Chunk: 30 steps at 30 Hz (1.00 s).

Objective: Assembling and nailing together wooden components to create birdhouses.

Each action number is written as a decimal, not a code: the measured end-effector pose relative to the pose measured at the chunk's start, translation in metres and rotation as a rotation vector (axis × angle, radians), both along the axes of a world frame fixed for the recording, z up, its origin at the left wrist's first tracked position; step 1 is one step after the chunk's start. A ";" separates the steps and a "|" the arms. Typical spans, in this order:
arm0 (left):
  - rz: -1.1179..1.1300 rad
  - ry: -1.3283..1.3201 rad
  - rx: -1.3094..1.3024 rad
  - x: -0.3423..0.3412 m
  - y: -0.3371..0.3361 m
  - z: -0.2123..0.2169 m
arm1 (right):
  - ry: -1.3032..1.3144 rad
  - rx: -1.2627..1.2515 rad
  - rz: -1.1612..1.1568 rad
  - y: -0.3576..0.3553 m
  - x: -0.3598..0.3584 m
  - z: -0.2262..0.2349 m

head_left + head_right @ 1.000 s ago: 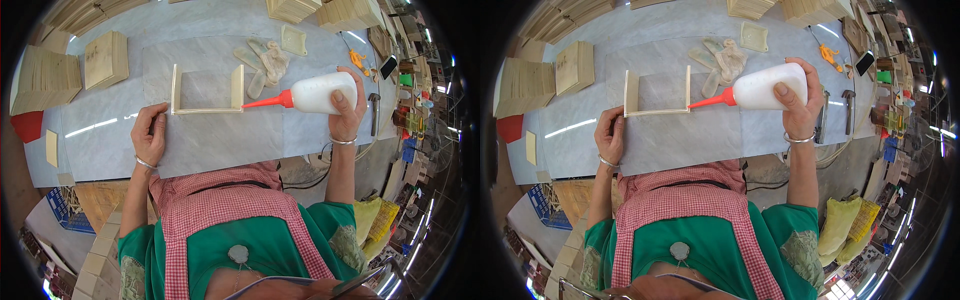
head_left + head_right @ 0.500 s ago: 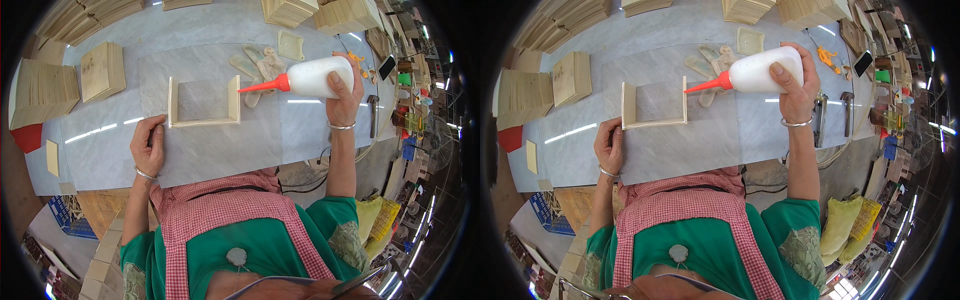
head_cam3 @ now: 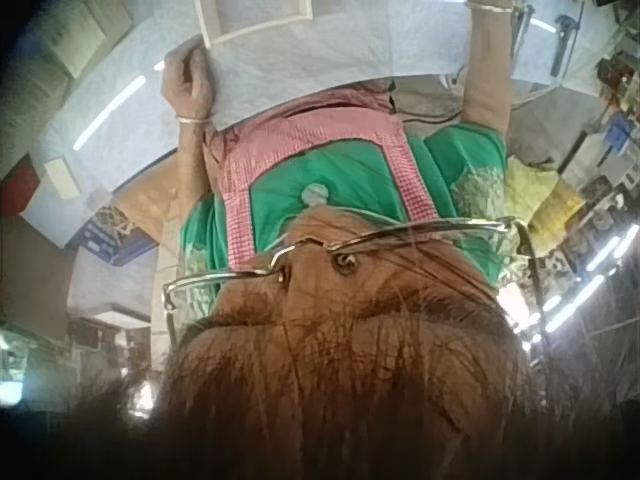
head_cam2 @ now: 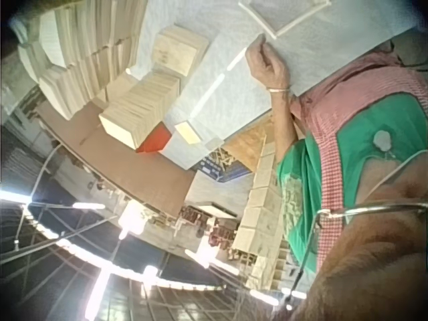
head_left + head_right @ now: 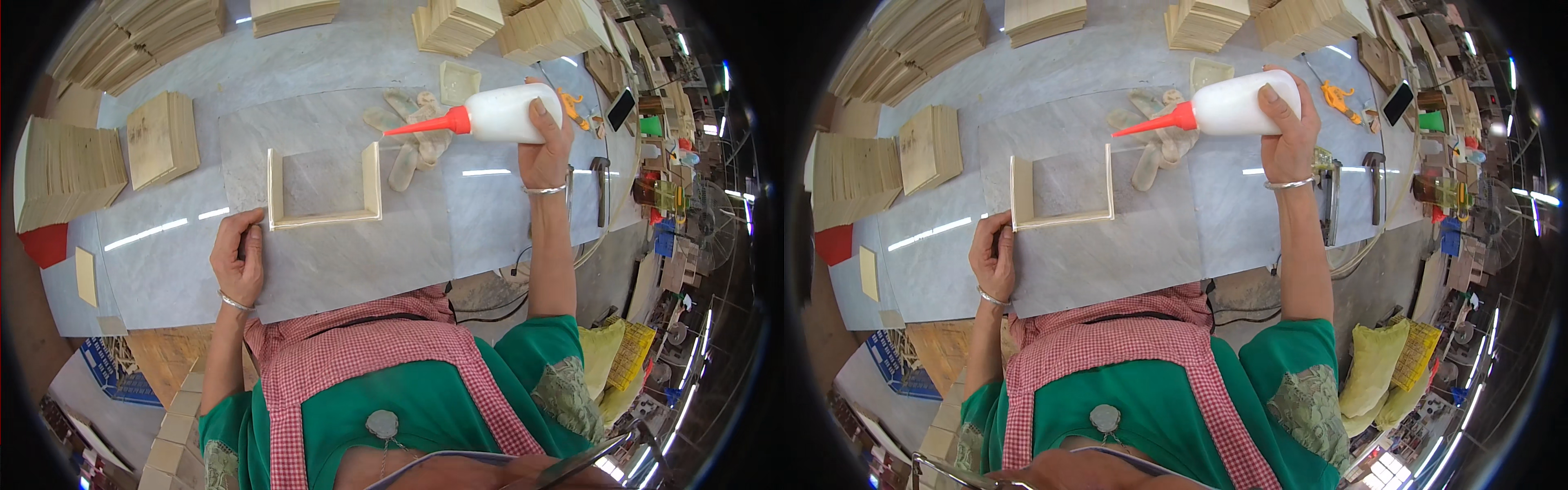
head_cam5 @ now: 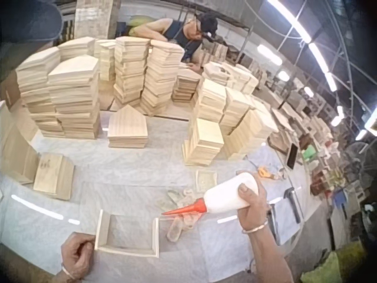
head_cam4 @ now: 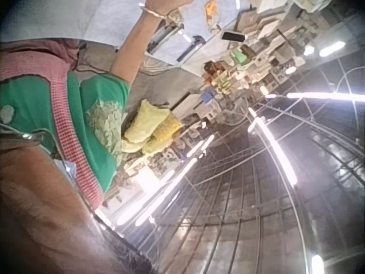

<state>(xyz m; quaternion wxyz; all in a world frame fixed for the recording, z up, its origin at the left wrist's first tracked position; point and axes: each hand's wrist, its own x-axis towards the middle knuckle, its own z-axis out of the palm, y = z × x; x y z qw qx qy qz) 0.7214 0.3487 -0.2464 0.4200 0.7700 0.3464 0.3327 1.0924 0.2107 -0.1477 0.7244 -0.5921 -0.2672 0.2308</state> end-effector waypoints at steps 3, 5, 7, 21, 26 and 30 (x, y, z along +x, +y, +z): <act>-0.007 -0.010 0.011 -0.003 0.000 0.000 | 0.257 0.080 -0.140 -0.006 0.018 -0.015; -0.010 -0.015 -0.045 -0.003 0.006 0.005 | 0.309 0.120 -0.186 -0.015 0.022 -0.017; -0.004 0.007 -0.114 0.001 0.025 0.018 | 0.361 0.167 -0.237 -0.024 0.023 -0.015; -1.094 0.896 0.739 0.265 0.018 0.076 | 0.820 0.406 -0.285 -0.083 -0.030 -0.034; -1.027 0.821 0.676 0.281 0.036 0.061 | 0.912 0.461 -0.284 -0.092 -0.037 -0.032; -0.912 0.534 0.456 0.263 0.048 0.101 | 0.920 0.511 -0.262 -0.094 -0.037 -0.039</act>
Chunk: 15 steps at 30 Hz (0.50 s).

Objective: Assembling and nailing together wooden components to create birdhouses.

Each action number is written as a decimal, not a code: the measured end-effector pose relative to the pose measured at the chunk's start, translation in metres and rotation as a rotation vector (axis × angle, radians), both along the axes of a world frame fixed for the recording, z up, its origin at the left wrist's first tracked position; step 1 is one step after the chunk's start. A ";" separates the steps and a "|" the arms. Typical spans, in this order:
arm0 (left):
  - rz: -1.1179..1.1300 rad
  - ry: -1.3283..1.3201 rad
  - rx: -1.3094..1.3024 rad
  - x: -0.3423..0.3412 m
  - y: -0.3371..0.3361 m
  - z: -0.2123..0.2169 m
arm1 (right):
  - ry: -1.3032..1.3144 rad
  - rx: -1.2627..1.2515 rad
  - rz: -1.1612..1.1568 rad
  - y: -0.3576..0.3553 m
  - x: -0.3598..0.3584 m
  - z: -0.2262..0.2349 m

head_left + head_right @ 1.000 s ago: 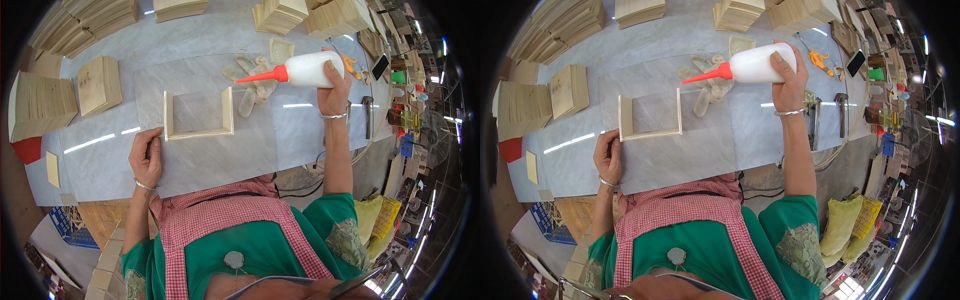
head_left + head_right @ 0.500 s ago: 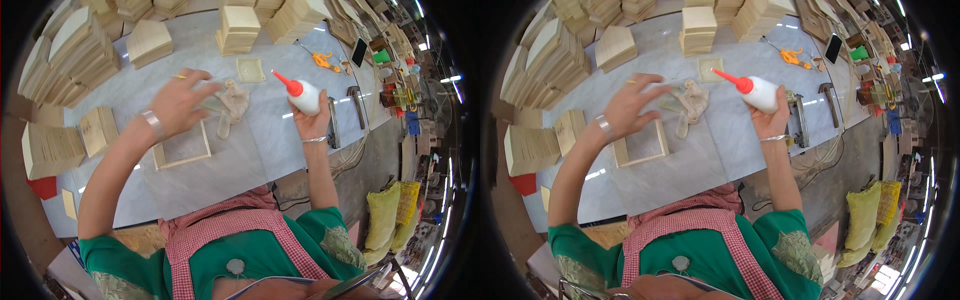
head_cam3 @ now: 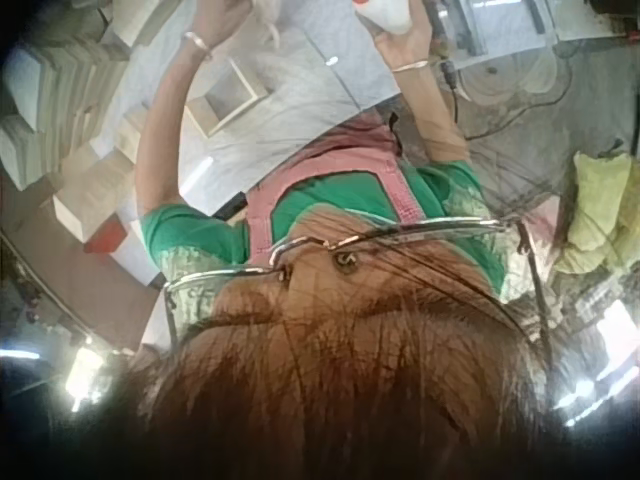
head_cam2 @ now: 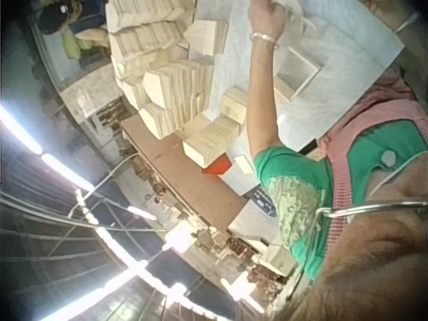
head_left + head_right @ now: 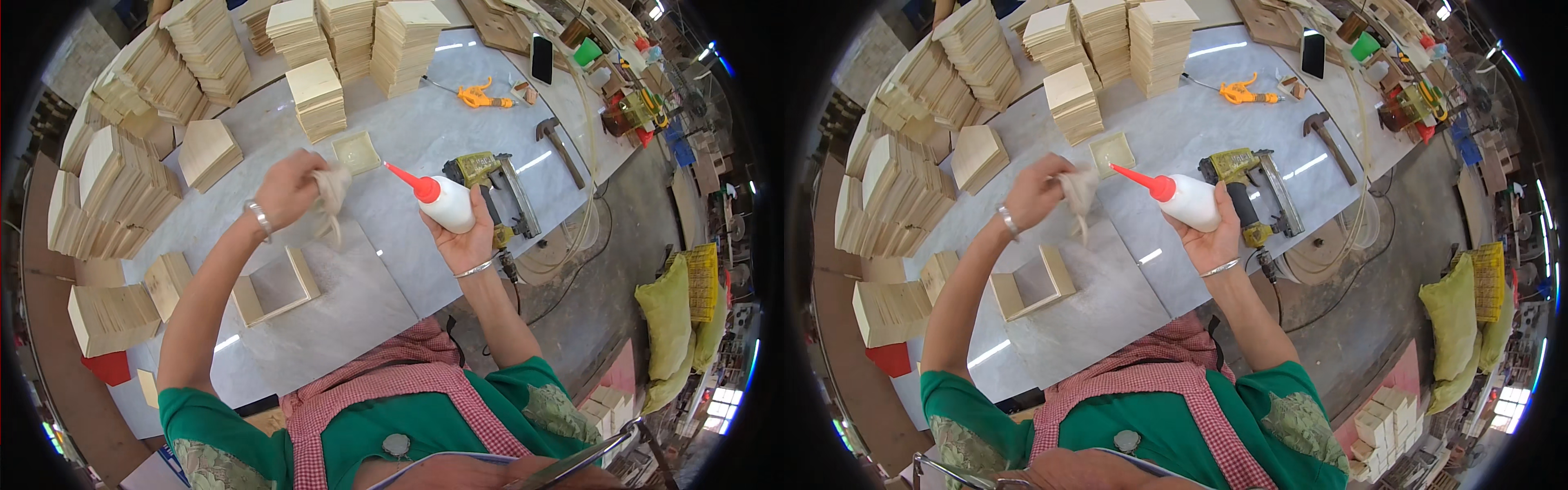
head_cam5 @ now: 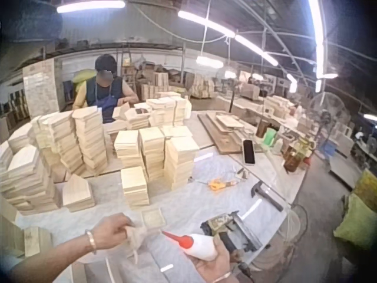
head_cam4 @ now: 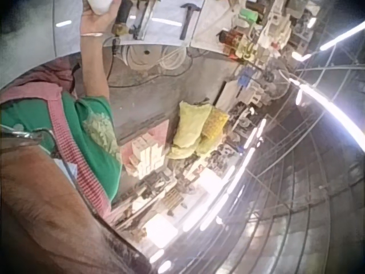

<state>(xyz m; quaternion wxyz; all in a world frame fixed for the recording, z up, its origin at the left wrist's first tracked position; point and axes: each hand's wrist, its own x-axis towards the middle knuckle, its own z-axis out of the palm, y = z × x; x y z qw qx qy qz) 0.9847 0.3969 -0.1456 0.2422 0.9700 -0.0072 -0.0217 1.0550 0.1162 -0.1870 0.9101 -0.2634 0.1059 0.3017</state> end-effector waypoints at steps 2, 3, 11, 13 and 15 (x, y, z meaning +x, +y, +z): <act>0.217 -0.204 -0.781 -0.019 -0.007 0.022 | -0.008 -0.043 -0.001 0.004 -0.005 0.002; 0.215 -0.198 -0.774 -0.025 -0.017 0.033 | -0.002 -0.036 -0.004 0.005 -0.006 0.002; 0.116 -0.487 -0.412 -0.033 -0.078 0.057 | -0.002 -0.035 0.084 0.014 -0.029 0.005; 0.065 -0.555 -0.259 -0.032 -0.080 0.056 | 0.010 -0.058 0.069 0.012 -0.036 0.002; 0.060 -0.580 -0.169 -0.029 -0.081 0.056 | 0.017 -0.075 0.056 0.011 -0.039 0.001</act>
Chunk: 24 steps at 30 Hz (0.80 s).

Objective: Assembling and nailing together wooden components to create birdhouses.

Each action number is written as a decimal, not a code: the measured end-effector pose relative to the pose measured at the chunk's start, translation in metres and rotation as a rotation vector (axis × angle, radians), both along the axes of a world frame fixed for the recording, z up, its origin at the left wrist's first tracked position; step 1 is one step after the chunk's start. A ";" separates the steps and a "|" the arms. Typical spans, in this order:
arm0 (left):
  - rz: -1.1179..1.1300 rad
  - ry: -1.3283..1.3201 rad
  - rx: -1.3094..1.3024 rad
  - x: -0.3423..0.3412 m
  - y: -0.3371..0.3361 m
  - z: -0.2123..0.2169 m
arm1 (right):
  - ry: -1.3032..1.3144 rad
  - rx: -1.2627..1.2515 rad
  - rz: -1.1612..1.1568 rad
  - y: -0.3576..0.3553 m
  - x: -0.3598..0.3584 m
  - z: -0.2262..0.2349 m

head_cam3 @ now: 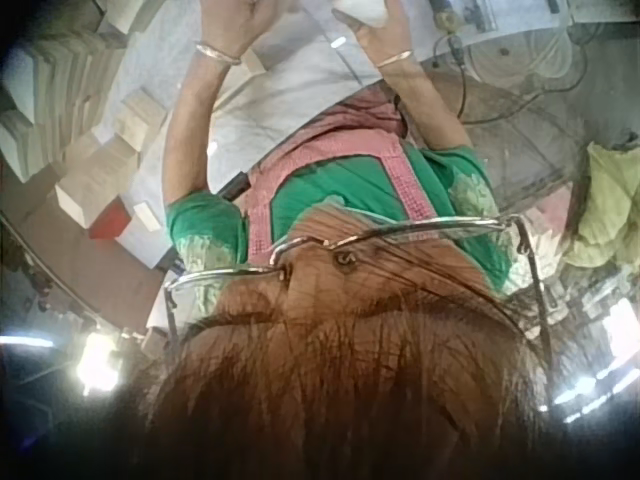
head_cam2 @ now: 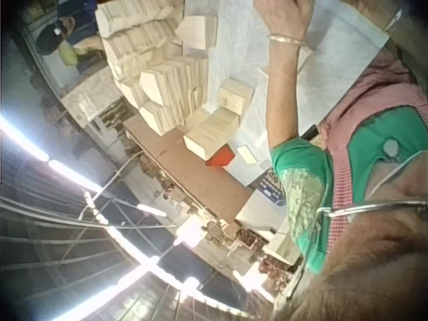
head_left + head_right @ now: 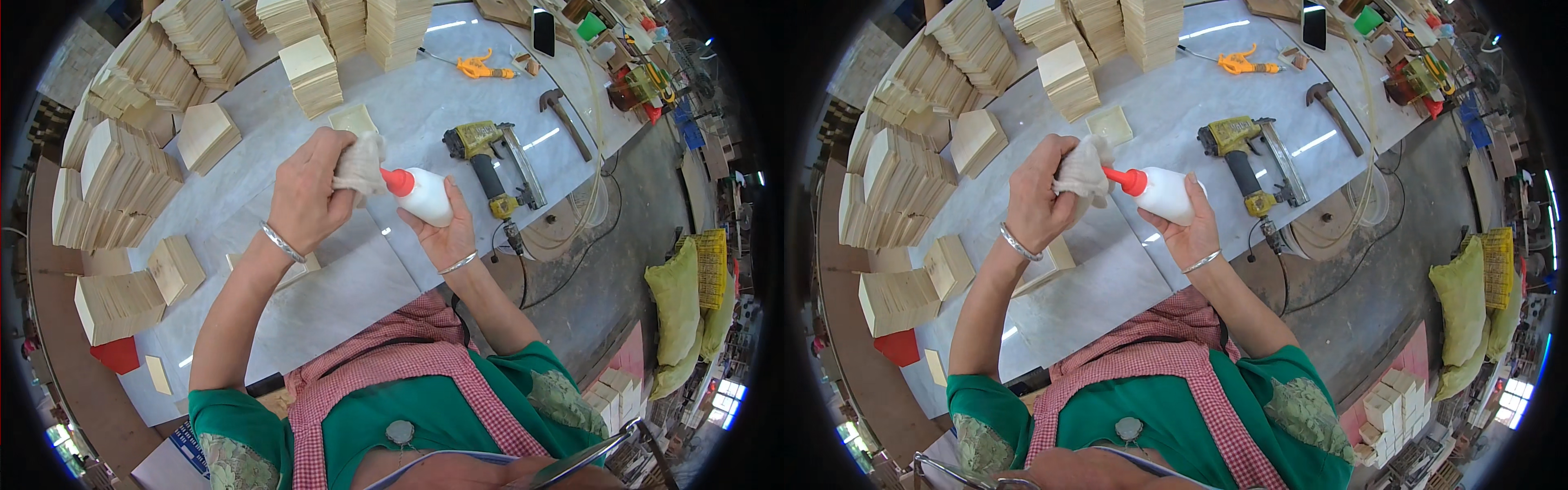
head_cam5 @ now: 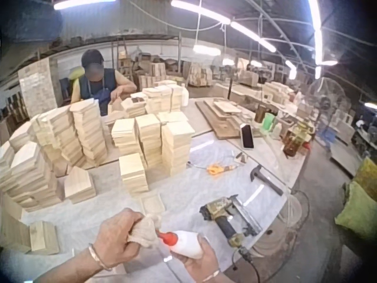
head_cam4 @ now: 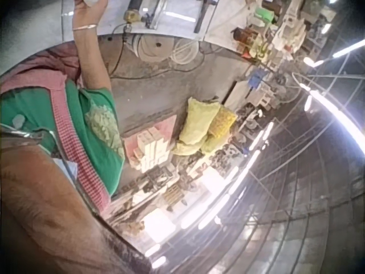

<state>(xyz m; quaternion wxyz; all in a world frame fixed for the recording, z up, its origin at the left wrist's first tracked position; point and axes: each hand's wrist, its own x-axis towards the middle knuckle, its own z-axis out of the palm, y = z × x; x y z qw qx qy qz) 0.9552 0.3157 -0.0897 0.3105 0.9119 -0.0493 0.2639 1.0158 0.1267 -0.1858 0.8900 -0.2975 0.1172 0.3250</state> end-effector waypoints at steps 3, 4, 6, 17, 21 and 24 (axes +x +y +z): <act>0.129 0.073 -0.199 0.001 0.003 -0.011 | -0.015 0.025 0.031 -0.003 -0.007 -0.001; 0.129 0.075 -0.198 0.003 0.006 -0.015 | -0.107 0.015 0.063 -0.004 -0.009 0.001; 0.224 0.120 -0.632 0.009 0.013 -0.019 | -0.202 0.008 0.104 -0.009 -0.013 0.000; -0.006 0.256 -1.231 -0.011 -0.019 -0.051 | -0.644 -0.223 0.281 -0.007 -0.018 0.017; -0.250 0.231 -1.192 -0.015 -0.030 -0.057 | -1.253 -0.667 0.106 -0.001 -0.019 0.010; -0.208 0.323 -1.188 -0.016 -0.025 -0.049 | -1.172 -0.642 0.189 -0.005 -0.019 0.015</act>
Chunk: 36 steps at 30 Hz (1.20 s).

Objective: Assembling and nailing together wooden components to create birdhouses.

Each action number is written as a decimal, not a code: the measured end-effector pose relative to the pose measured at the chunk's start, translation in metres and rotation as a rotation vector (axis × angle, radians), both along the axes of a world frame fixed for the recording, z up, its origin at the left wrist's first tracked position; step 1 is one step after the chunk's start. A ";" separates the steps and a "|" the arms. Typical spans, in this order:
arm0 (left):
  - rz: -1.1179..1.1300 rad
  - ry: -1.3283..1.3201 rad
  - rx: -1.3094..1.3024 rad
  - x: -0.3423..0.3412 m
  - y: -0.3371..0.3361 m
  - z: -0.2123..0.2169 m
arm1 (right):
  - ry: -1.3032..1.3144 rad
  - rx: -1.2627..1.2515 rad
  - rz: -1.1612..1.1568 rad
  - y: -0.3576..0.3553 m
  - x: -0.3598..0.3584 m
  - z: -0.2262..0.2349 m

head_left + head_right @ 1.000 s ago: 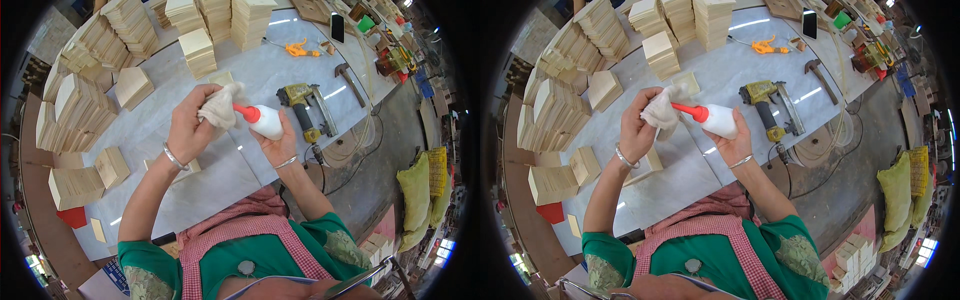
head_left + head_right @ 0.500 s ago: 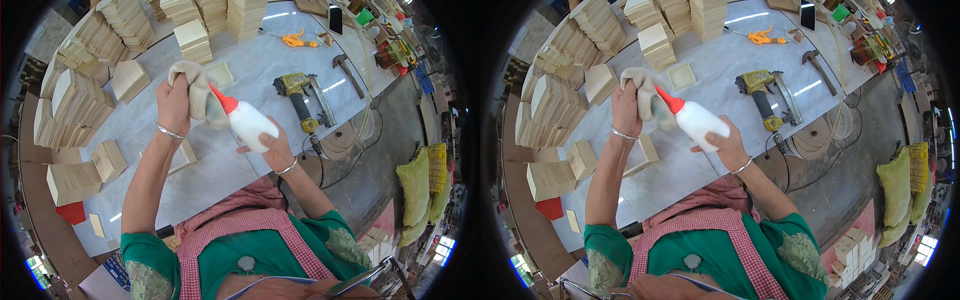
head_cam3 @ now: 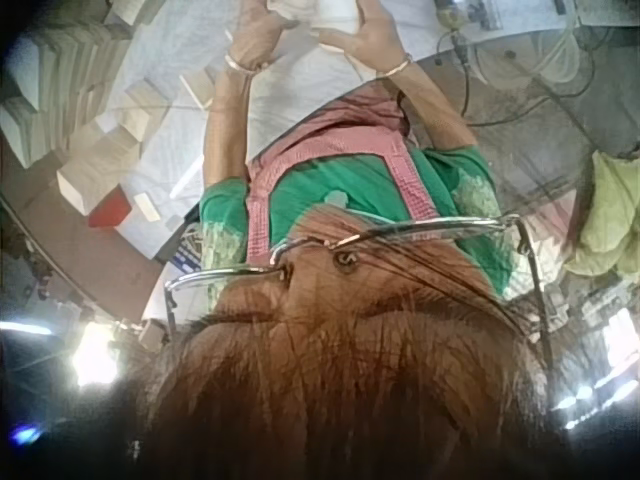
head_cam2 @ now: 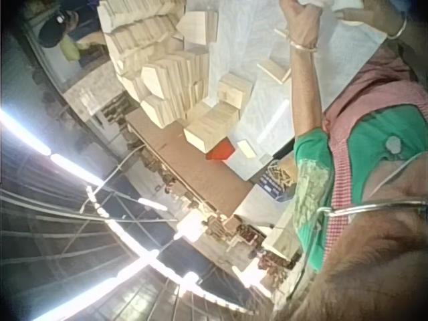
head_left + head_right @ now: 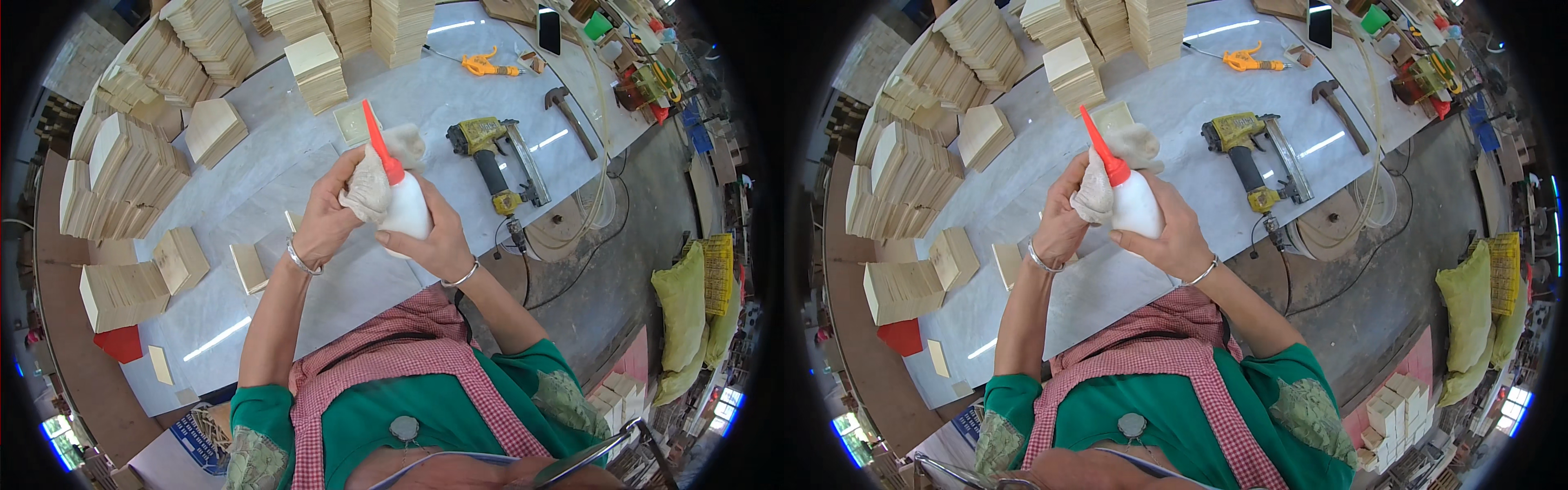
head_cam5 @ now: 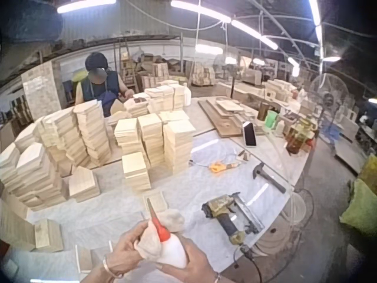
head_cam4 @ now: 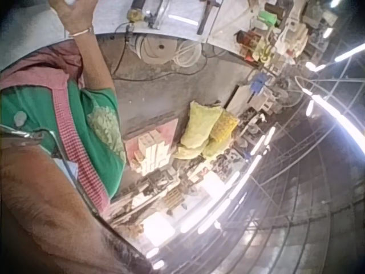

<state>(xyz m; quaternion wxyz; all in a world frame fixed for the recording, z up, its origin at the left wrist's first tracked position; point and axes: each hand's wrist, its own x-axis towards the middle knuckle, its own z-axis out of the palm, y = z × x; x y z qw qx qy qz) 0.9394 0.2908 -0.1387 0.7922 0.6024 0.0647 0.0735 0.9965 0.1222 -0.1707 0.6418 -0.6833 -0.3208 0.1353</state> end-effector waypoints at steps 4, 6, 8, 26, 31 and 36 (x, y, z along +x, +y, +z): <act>0.002 0.058 0.168 0.000 0.005 0.007 | 0.167 -0.051 0.118 -0.008 0.003 0.016; 0.012 0.017 0.100 -0.001 0.004 0.004 | 0.395 -0.034 0.269 -0.015 0.004 0.016; 0.024 -0.024 0.031 0.000 0.003 0.001 | 0.494 -0.003 0.330 -0.018 0.006 0.014; -0.035 0.035 0.153 -0.016 -0.006 0.008 | -0.541 -0.428 -0.194 0.006 -0.017 0.018; 0.071 0.081 0.140 -0.015 -0.022 0.008 | -0.661 -0.545 -0.306 0.012 -0.024 0.016; 0.118 0.165 0.109 -0.009 -0.028 0.017 | -0.574 -0.455 -0.226 0.004 -0.026 0.008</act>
